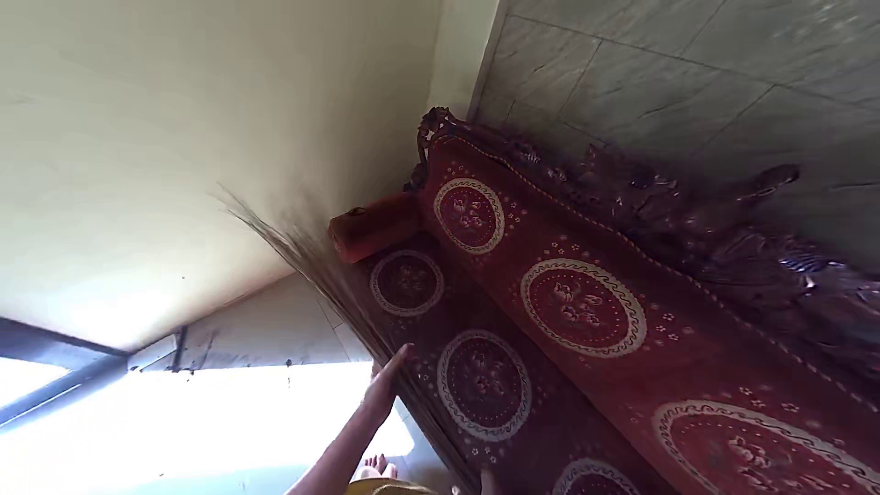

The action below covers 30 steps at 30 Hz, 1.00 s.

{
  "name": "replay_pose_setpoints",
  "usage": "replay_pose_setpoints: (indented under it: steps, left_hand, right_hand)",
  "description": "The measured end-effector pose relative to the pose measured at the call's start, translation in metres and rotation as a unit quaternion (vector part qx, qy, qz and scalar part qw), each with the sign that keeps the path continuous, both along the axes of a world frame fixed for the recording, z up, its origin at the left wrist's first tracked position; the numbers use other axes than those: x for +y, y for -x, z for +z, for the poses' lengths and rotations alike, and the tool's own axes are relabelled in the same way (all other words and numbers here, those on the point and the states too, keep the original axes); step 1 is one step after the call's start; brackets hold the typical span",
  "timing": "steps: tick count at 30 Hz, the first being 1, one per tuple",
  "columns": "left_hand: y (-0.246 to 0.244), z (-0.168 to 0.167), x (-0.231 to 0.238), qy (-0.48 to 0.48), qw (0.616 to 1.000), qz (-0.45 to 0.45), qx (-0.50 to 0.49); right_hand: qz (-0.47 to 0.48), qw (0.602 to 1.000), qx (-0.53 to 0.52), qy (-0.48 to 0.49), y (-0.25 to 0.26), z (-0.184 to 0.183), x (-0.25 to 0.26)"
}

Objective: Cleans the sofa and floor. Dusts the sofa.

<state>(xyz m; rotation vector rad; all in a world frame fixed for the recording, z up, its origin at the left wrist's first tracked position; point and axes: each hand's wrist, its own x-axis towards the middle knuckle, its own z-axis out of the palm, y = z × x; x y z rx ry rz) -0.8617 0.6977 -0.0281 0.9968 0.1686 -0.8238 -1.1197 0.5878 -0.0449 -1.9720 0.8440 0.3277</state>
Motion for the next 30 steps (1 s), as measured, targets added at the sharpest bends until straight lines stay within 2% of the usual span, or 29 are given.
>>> replay_pose_setpoints:
  steps: [2,5,9,13,15,17,19,22,24,26,27,28,30]
  left_hand:
    - [-0.022,0.005,-0.021,-0.004,0.996,0.081,0.048]
    - [-0.046,0.007,-0.053,0.015,0.988,0.126,0.086]
    - [-0.041,0.026,-0.093,0.057,0.981,0.110,0.148]
    - [-0.052,0.038,-0.112,0.047,0.987,0.066,0.142]
    - [-0.074,0.040,-0.103,0.024,0.995,-0.038,0.087]
    - [-0.102,0.034,-0.082,-0.014,0.991,-0.136,0.002]
    - [-0.134,0.015,-0.055,-0.071,0.989,-0.122,-0.037]
    - [-0.183,-0.018,-0.002,-0.152,0.988,-0.039,-0.006]
    - [-0.208,-0.039,0.032,-0.195,0.980,0.009,0.020]
    - [-0.231,-0.061,0.055,-0.228,0.972,0.038,0.049]
    - [-0.243,-0.071,0.060,-0.241,0.968,0.032,0.067]
    - [-0.257,-0.081,0.060,-0.250,0.964,0.013,0.091]
    - [-0.286,-0.095,0.056,-0.266,0.956,-0.041,0.120]
  right_hand:
    - [0.041,0.998,0.035,0.017,-0.022,-0.001,-0.016]
    - [0.085,0.992,0.042,0.081,-0.055,0.018,-0.035]
    - [0.108,0.982,0.002,0.156,-0.117,0.062,-0.054]
    - [0.146,0.981,0.024,0.127,-0.164,0.084,-0.077]
    - [0.143,0.979,0.011,0.148,-0.179,0.095,-0.099]
    - [0.114,0.971,0.000,0.212,-0.194,0.118,-0.128]
    - [0.066,0.953,-0.011,0.297,-0.205,0.149,-0.167]
    - [-0.027,0.914,-0.020,0.404,-0.218,0.206,-0.225]
    - [-0.118,0.892,-0.014,0.436,-0.233,0.227,-0.253]
    - [-0.197,0.884,0.015,0.424,-0.271,0.225,-0.269]
    - [-0.210,0.894,0.030,0.395,-0.298,0.214,-0.276]
    - [-0.202,0.908,0.045,0.363,-0.328,0.196,-0.282]
    - [-0.122,0.940,0.117,0.296,-0.385,0.157,-0.284]
